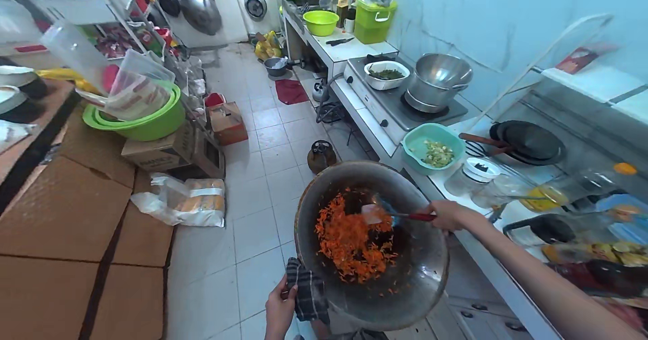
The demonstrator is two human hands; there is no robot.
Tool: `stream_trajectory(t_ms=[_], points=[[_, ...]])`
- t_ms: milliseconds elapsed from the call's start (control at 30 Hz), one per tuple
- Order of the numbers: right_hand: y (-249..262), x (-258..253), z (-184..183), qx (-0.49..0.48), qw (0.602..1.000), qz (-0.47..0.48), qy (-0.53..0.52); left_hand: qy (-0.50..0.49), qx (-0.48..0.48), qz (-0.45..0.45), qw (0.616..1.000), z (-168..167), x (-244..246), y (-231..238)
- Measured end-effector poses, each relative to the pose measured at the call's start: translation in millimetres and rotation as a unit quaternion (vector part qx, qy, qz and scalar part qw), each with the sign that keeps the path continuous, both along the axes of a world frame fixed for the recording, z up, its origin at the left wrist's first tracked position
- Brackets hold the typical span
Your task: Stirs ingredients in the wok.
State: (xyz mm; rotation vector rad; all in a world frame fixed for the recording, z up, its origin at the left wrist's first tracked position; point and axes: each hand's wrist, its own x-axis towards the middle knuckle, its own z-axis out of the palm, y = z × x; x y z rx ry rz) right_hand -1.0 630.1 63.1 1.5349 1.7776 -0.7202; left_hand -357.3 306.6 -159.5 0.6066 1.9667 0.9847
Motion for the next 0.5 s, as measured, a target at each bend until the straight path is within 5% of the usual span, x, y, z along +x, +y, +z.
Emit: stream_trajectory(t_ms=[133,267,367,500], points=[[8,19,-36,0.033,0.996,-0.040,-0.077,0.015,-0.008,-0.002,1.000,2,4,6],[-40,-8,-90,0.025,0.996,0.083,0.026,0.015,-0.001,-0.004,1.000,2,3,6],[-48,-8,-48,0.013,0.990,0.142,0.009,0.014,-0.003,0.004,1.000,1,4,5],[-24,24,-1,-0.044,0.992,0.076,-0.089,0.014,-0.002,0.004,1.000,-1,4,5]])
